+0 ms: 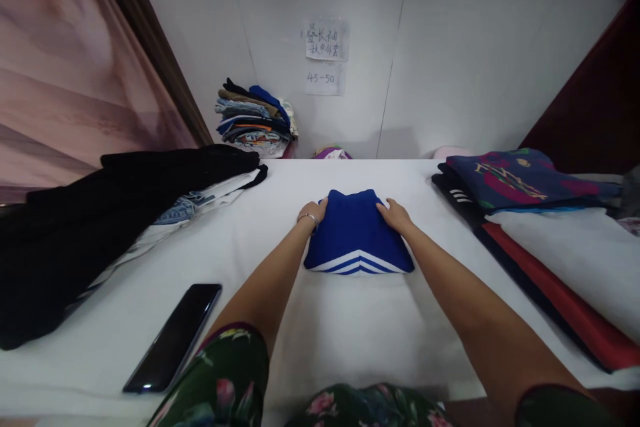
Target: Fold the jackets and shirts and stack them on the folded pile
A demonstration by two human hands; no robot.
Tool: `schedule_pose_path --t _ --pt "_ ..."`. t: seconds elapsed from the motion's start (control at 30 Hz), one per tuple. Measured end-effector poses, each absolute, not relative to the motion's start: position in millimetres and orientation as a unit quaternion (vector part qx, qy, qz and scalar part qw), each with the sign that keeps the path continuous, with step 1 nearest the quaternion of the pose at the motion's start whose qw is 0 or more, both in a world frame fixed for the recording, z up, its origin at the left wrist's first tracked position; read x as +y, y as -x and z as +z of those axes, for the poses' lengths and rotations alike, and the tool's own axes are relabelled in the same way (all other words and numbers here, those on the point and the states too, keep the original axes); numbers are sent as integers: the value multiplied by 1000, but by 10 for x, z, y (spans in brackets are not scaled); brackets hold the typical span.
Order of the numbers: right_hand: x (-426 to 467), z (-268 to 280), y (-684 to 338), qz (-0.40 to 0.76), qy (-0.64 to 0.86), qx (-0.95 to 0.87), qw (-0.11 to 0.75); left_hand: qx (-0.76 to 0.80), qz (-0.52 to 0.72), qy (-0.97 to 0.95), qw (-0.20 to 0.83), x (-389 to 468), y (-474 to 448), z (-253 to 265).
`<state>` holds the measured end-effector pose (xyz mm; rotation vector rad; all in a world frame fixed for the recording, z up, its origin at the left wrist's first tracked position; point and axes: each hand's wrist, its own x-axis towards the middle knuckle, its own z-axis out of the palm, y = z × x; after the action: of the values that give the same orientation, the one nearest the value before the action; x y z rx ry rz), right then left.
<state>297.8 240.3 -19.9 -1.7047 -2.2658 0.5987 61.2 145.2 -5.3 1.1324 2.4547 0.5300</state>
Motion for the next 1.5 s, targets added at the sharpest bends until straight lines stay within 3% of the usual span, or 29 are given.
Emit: schedule_pose_path --t 0.33,0.5,0.7,0.87,1.17,1.23,1.37,1.5 --pt "2339 -342 -2906 130 590 -792 91 890 192 -388 145 1543 -740 -338" --pt "2304 -281 -2939 104 579 -804 82 882 196 -407 135 1509 -689 -191" --pt "2345 -169 -2810 34 437 -884 165 785 192 -589 8 1544 -926 -38" --pt "2469 -412 -2721 127 412 -901 56 787 90 -603 89 1589 -960 -350" --pt "2546 -479 -2750 179 416 -890 61 785 146 -587 137 1619 -856 -416" --pt "2560 -447 -2826 219 428 -872 87 784 169 -571 173 1593 -804 -334" --pt "2563 -439 -3188 325 525 -753 229 784 267 -524 200 1254 -675 -215" --pt "2534 -479 -3524 377 557 -691 266 819 327 -404 242 656 -638 -268"
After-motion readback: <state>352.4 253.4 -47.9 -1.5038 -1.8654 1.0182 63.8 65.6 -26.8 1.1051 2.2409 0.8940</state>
